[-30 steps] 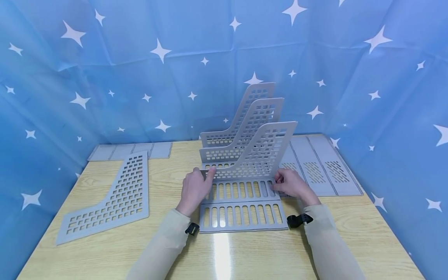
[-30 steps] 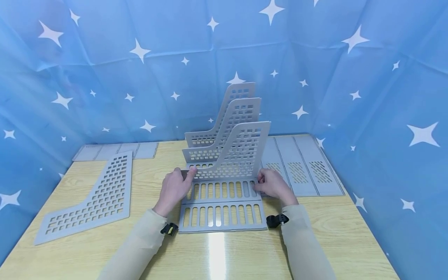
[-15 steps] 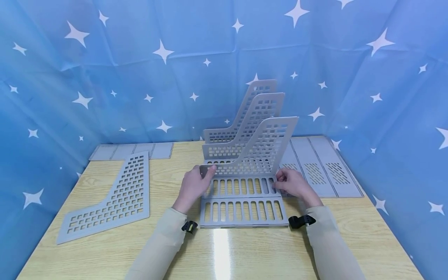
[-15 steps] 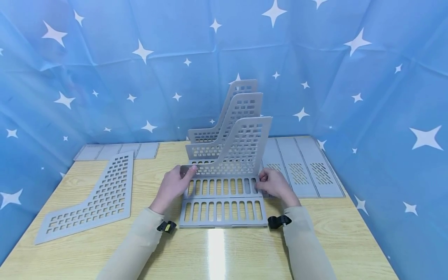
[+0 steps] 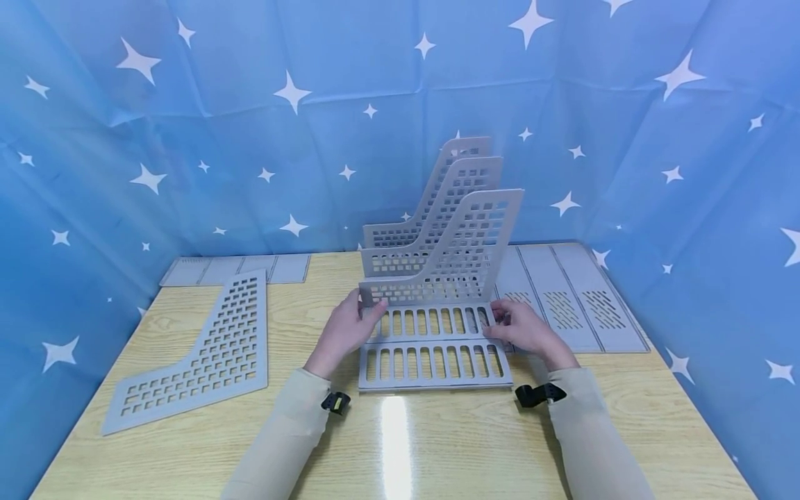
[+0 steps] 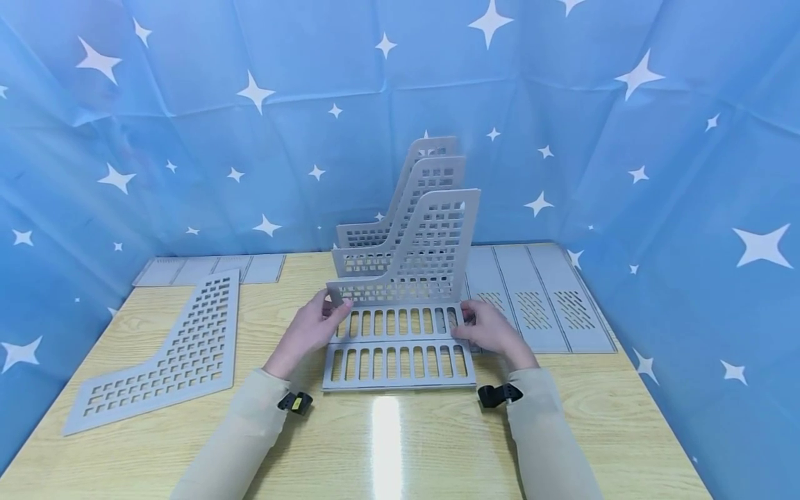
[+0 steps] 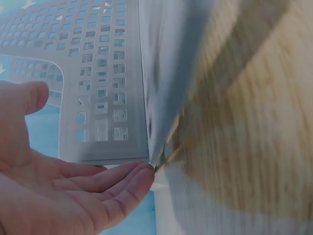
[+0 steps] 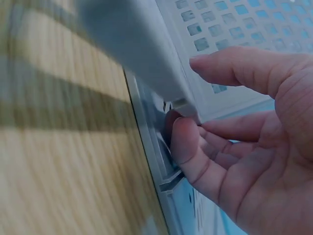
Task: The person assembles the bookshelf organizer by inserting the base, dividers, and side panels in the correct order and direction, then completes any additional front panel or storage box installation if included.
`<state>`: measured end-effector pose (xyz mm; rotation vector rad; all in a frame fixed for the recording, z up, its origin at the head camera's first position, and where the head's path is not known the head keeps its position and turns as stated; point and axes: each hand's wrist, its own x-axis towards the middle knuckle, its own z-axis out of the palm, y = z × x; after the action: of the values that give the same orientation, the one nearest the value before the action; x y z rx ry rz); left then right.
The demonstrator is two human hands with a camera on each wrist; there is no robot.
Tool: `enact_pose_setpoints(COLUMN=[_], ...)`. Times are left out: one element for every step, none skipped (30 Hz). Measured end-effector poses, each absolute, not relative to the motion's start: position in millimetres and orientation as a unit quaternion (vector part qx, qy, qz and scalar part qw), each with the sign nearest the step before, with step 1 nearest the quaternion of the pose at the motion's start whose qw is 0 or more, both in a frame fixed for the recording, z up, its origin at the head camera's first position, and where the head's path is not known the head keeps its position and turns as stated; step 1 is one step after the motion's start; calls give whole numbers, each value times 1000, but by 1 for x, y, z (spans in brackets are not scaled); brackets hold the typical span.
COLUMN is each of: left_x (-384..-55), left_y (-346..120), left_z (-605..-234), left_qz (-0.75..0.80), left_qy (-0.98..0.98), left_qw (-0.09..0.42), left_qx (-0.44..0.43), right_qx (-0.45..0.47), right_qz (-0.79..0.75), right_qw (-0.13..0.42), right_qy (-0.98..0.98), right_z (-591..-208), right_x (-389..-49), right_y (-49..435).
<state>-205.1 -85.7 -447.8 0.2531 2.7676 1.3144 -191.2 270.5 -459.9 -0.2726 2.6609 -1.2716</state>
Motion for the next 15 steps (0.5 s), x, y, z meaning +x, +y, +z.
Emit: enact_pose_setpoints(left_x=[-205,-206,-206,-206,-206,-206,-206,-206,-207,-207,-208,-208,-208,-208,-208], left_y=[-86,-87,-88,-90,-92,-95,-99,-104,-110,-117,-125,-133,-143,-153,-163], left_z=[-448,-449,-449,-448,-446,-444,-441,-438,-435,-431,-428,-425,-423,-421,-419], left_qz=[425,424,423,422,418,418,414,409,401,394,386,380,370,365,361], left_qy=[900,901,900,901,902,901,903,905,909,913,917,921,926,929,931], left_qw=[42,52,61,69,74,79,82,83,82,79,74,68,59,54,49], left_qx=[83,83,82,81,81,81,80,80,78,73,69,60,52,41,31], right_qx=[-96,-95,-99,-100,-98,-95,-94,-91,-89,-85,-84,-84,-84,-85,-86], right_qz=[-426,-423,-418,-414,-409,-404,-401,-397,-394,-389,-385,-382,-379,-375,-373], right_qw=[91,92,93,94,96,97,100,104,108,109,111,111,111,111,109], right_qy=[895,896,898,900,902,905,906,907,908,911,912,914,915,916,917], right_z=[-460,-459,-459,-458,-456,-455,-453,-451,-449,-447,-446,-444,-444,-443,-443], right_x=[-191,-191,-191,-190,-189,-189,-188,-187,-186,-186,-185,-184,-184,-183,-183], right_y=[270,269,269,268,268,267,266,266,266,265,265,265,264,264,263])
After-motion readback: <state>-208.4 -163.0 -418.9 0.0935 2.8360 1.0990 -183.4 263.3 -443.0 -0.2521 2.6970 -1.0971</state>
